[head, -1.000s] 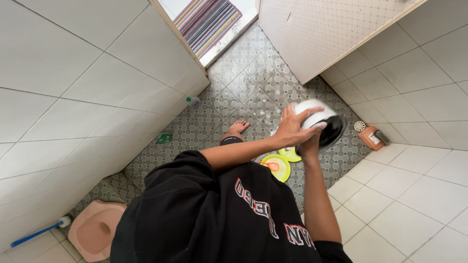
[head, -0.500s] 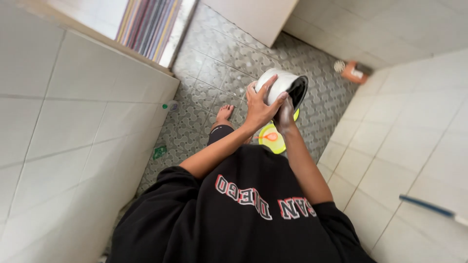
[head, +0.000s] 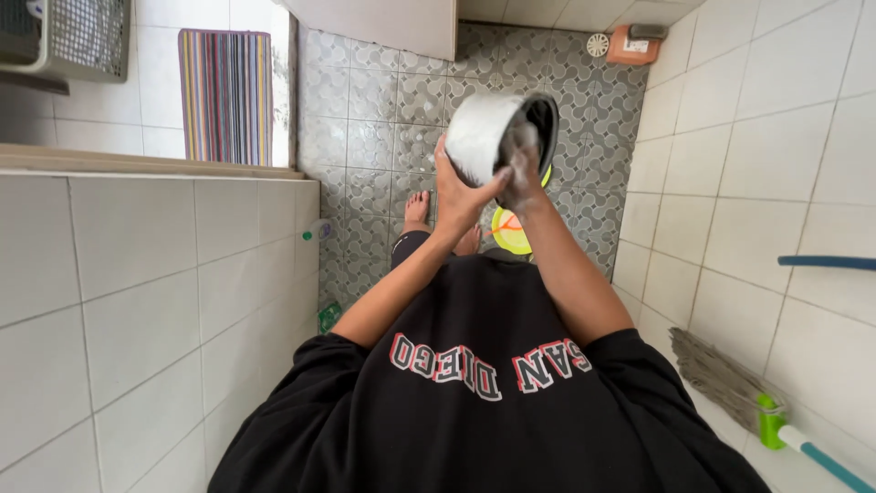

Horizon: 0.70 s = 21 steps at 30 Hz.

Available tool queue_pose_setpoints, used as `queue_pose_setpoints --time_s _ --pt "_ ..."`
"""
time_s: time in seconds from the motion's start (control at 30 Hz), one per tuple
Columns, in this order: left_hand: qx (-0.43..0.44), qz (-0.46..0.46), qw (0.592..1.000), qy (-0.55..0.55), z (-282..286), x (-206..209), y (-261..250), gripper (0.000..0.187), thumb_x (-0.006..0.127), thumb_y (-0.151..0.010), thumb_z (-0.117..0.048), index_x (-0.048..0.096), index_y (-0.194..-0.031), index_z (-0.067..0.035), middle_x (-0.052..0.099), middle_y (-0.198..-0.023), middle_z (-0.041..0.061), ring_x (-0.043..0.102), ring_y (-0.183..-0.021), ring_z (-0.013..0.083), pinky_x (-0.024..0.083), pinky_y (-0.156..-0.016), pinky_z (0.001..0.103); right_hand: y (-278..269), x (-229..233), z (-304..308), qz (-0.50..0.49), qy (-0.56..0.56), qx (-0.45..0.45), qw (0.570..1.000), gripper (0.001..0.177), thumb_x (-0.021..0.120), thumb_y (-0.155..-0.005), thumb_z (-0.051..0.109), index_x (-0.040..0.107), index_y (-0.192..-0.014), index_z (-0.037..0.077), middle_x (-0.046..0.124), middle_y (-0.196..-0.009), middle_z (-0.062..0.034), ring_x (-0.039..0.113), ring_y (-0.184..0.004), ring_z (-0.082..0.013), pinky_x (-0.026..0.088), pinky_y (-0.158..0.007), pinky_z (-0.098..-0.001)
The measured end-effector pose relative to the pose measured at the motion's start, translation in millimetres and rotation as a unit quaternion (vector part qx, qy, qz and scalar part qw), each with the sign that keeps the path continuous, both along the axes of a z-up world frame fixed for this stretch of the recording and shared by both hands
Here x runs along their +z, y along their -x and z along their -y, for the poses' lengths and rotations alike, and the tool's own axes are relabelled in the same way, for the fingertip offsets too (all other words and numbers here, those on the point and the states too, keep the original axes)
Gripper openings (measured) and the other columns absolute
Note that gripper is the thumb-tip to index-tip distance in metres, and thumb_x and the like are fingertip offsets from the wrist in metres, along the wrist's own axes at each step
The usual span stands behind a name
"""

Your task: Washing a metal pot with a soapy sponge in a bathroom area.

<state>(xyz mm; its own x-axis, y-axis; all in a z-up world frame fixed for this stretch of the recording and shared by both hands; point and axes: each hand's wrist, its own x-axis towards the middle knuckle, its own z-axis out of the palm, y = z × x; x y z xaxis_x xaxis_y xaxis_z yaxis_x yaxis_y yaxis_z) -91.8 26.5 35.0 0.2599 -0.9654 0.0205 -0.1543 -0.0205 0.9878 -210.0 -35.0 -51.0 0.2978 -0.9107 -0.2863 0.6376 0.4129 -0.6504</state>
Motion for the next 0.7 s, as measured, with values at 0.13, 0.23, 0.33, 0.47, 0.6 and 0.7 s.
queue_pose_setpoints --time_s 0.13,0.23,0.33,0.47,0.6,0.7 --pt "-0.004 -0.1 0.994 -0.053 5 3 -1 0.11 0.09 -0.071 -0.032 0.029 -0.153 0.007 0.05 -0.143 0.022 0.054 -0.132 0.0285 0.045 -0.113 0.039 0 18 18 -0.324 0.024 -0.246 0.913 0.038 0.072 -0.098 0.018 0.06 -0.13 0.0 0.068 -0.12 -0.0167 0.067 -0.109 -0.0299 0.054 -0.094 -0.0427" --pt "-0.022 -0.027 0.999 -0.04 7 -9 -1 0.111 0.09 -0.07 -0.027 0.025 -0.153 0.008 0.048 -0.142 0.023 0.052 -0.132 0.0283 0.045 -0.111 0.039 18 -94 9 -0.557 0.129 -0.252 0.781 0.038 0.068 -0.086 0.011 0.066 -0.121 -0.003 0.072 -0.11 -0.0228 0.068 -0.102 -0.0368 0.054 -0.089 -0.0445" --pt "-0.036 -0.007 0.999 -0.036 5 -2 -4 0.109 0.09 -0.07 -0.022 0.026 -0.153 0.008 0.048 -0.141 0.023 0.052 -0.131 0.0287 0.044 -0.111 0.04 26 -114 22 -0.701 0.278 -0.112 0.647 0.03 0.069 -0.08 0.004 0.068 -0.11 -0.003 0.07 -0.106 -0.0263 0.065 -0.104 -0.0433 0.052 -0.091 -0.0491" --pt "0.02 -0.222 0.971 -0.087 26 -6 -17 0.093 0.085 -0.072 -0.022 0.041 -0.148 0.008 0.058 -0.134 0.023 0.059 -0.121 0.0285 0.049 -0.105 0.038 16 3 15 -0.717 0.218 0.244 0.615 0.024 0.068 -0.084 0.013 0.068 -0.104 -0.001 0.069 -0.104 -0.0269 0.066 -0.101 -0.0454 0.053 -0.086 -0.0515" --pt "-0.045 -0.188 0.972 -0.133 14 -23 -22 0.084 0.084 -0.073 -0.019 0.045 -0.143 0.006 0.06 -0.128 0.019 0.06 -0.115 0.0254 0.052 -0.1 0.038 5 -123 3 -0.641 0.275 0.312 0.645 0.024 0.069 -0.071 0.006 0.068 -0.093 -0.004 0.068 -0.097 -0.029 0.066 -0.095 -0.0456 0.054 -0.083 -0.0511" --pt "-0.043 -0.054 0.996 -0.047 20 -13 -15 0.09 0.087 -0.07 -0.012 0.038 -0.144 0.004 0.054 -0.131 0.015 0.056 -0.121 0.0233 0.048 -0.102 0.036 11 -118 19 -0.495 0.359 -0.081 0.787 0.031 0.062 -0.093 0.006 0.057 -0.115 -0.016 0.061 -0.107 -0.0347 0.059 -0.098 -0.0485 0.049 -0.087 -0.053"
